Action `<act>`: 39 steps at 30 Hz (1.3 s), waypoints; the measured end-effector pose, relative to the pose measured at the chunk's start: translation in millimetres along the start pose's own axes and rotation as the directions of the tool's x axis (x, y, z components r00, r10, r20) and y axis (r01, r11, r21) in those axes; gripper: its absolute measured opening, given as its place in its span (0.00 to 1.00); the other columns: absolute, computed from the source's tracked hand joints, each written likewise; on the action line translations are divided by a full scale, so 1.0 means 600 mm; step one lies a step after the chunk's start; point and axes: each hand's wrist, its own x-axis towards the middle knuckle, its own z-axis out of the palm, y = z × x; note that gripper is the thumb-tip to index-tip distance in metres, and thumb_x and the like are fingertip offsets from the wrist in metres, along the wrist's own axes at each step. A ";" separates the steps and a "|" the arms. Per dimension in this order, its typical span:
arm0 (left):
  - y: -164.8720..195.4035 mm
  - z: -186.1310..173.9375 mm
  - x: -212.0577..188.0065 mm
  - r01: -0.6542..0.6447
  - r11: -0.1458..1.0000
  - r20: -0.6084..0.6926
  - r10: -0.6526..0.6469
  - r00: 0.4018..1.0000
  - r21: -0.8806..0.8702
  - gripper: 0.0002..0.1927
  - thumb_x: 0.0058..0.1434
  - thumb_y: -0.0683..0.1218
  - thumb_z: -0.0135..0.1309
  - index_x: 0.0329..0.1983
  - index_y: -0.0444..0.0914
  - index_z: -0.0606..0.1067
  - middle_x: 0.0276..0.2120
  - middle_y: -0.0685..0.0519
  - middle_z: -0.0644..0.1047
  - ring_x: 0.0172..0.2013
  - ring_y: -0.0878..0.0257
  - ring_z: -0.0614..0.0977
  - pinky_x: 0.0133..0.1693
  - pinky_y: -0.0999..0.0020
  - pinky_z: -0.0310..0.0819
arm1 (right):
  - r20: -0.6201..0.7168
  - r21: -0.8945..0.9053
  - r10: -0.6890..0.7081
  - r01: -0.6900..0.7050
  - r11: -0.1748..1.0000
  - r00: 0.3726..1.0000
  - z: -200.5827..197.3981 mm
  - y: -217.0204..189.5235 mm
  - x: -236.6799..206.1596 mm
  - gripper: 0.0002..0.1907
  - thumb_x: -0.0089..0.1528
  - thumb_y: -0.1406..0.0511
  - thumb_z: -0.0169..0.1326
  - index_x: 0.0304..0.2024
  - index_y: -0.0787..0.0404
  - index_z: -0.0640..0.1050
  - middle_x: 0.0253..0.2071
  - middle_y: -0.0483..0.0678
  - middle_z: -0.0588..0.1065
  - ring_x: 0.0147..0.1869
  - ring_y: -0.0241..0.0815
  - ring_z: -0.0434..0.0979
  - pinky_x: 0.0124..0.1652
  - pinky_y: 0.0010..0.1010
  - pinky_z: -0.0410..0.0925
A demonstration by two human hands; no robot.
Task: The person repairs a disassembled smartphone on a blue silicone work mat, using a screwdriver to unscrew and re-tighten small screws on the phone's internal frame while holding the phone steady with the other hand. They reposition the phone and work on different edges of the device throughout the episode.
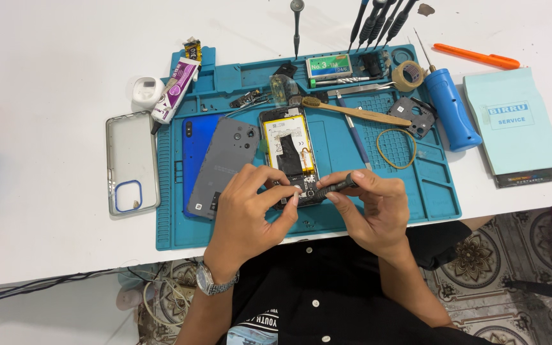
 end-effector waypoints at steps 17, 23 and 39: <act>0.004 0.001 0.003 -0.001 1.000 0.014 0.001 1.000 0.013 0.05 0.56 0.44 0.62 0.35 0.39 0.83 0.37 0.57 0.79 0.36 0.61 0.79 0.38 0.63 0.74 | 0.002 -0.003 0.000 0.000 1.000 1.000 -0.002 -0.001 0.002 0.28 0.65 0.81 0.55 0.62 0.60 0.61 0.46 0.61 0.76 0.54 0.52 0.84 0.49 0.36 0.83; 0.003 0.002 0.002 0.000 1.000 0.016 -0.001 1.000 0.010 0.05 0.56 0.44 0.61 0.35 0.39 0.83 0.37 0.57 0.79 0.37 0.61 0.79 0.38 0.63 0.74 | 0.006 -0.020 -0.007 0.007 1.000 1.000 -0.002 0.000 0.002 0.28 0.65 0.80 0.55 0.63 0.59 0.61 0.46 0.61 0.76 0.54 0.51 0.84 0.49 0.35 0.83; 0.001 0.002 0.001 0.003 1.000 0.025 -0.003 1.000 0.005 0.05 0.56 0.44 0.61 0.35 0.39 0.83 0.37 0.57 0.79 0.37 0.61 0.78 0.38 0.63 0.73 | 0.016 -0.017 -0.019 0.019 1.000 1.000 -0.002 0.002 0.002 0.28 0.65 0.80 0.55 0.63 0.59 0.60 0.46 0.60 0.77 0.54 0.52 0.84 0.48 0.35 0.83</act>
